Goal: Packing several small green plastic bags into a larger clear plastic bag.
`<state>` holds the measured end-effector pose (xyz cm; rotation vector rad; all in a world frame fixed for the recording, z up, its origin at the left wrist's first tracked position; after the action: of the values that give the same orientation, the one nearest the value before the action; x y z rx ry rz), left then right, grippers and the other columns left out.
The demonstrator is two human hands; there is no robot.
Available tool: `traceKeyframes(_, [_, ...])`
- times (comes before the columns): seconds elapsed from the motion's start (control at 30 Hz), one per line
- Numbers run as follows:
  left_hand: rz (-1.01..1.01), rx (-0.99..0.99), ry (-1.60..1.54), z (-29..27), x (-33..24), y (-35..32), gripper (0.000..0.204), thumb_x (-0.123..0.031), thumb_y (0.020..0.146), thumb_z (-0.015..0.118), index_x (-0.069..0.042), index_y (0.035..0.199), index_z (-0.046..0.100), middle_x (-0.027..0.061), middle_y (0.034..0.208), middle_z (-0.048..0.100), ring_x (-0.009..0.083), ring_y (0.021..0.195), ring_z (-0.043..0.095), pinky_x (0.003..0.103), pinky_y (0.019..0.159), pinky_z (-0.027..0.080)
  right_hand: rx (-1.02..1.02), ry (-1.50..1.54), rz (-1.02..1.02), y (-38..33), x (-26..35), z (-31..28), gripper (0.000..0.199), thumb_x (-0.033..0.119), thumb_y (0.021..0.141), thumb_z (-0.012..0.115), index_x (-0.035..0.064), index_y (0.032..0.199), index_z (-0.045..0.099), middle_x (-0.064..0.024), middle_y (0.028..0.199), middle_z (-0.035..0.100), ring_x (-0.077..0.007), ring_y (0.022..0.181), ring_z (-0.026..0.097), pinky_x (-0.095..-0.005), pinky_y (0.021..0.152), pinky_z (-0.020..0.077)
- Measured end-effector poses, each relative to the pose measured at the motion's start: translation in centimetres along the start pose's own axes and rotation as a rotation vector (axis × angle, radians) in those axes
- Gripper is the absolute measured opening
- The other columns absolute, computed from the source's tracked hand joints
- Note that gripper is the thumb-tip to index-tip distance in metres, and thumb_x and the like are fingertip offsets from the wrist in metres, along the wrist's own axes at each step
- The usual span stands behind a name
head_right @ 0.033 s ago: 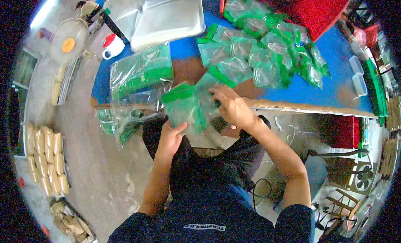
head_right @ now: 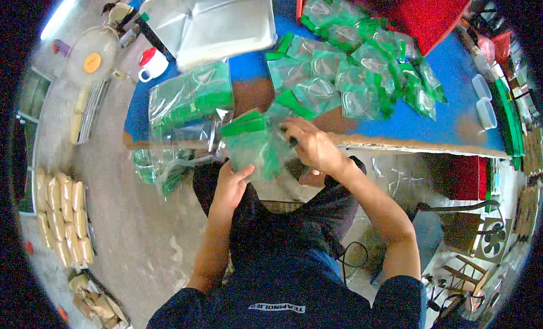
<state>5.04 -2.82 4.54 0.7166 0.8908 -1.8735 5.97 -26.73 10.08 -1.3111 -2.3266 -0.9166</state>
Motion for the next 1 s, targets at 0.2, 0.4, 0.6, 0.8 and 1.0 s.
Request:
traceKeyframes(0.2, [0.084,-0.031,0.247,0.6,1.0,1.0,0.053,-0.005,0.081,0.077,-0.001,0.129,0.054,0.0063,0.115,0.064,0.0199,0.107,0.061,0.037,0.096,0.047,-0.099,-0.015,0.126,3.4,-3.8,-2.1,0.031,0.001,0.090,0.048,0.0018,0.118,0.059,-0.0179,0.131,0.059,-0.0399,0.125,0.053,-0.0447,0.106,0.0417])
traceKeyframes(0.4, [-0.176,-0.037,-0.250,1.9,4.6,-0.9,0.054,-0.004,0.087,0.069,-0.003,0.137,0.047,0.0065,0.127,0.060,0.0243,0.115,0.059,0.039,0.104,0.044,0.004,-0.645,0.060,1.3,-3.2,-2.2,0.040,0.018,0.090,0.053,0.0038,0.126,0.059,-0.0207,0.128,0.055,-0.0410,0.122,0.049,-0.0584,0.111,0.0306])
traceKeyframes(0.6, [-0.221,-0.082,-0.408,4.1,5.9,1.0,0.041,-0.008,0.094,0.061,-0.006,0.134,0.054,0.0139,0.130,0.060,0.0282,0.121,0.057,0.043,0.104,0.044,0.098,-0.191,-0.021,4.9,-2.6,-1.1,0.033,0.012,0.088,0.056,0.0008,0.118,0.060,-0.0195,0.116,0.058,-0.0375,0.108,0.054,-0.0497,0.092,0.0457])
traceKeyframes(0.8, [0.205,-0.113,0.086,0.6,4.3,0.6,0.044,0.002,0.082,0.062,-0.001,0.125,0.063,0.0230,0.130,0.058,0.0394,0.119,0.056,0.041,0.105,0.039,-0.104,-0.502,-0.091,5.0,-4.3,-1.2,0.034,0.022,0.093,0.058,0.0035,0.121,0.062,-0.0208,0.127,0.057,-0.0400,0.121,0.051,-0.0503,0.108,0.0374])
traceKeyframes(1.0, [-0.047,-0.154,-0.066,1.6,2.8,-0.2,0.050,-0.011,0.085,0.076,-0.007,0.130,0.055,0.0028,0.123,0.061,0.0163,0.111,0.057,0.033,0.090,0.045,0.098,0.179,0.192,4.2,-2.2,-1.0,0.029,0.028,0.098,0.053,0.0036,0.101,0.068,-0.0213,0.103,0.066,-0.0406,0.101,0.061,-0.0482,0.089,0.0490])
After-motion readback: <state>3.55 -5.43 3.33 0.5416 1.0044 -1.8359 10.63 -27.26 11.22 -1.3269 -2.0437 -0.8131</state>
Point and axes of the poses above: each hand's wrist, its own y-axis towards the middle knuckle, its own z-axis out of the palm, x = y × z, the point moved 3 cm from there along y, towards the middle knuckle
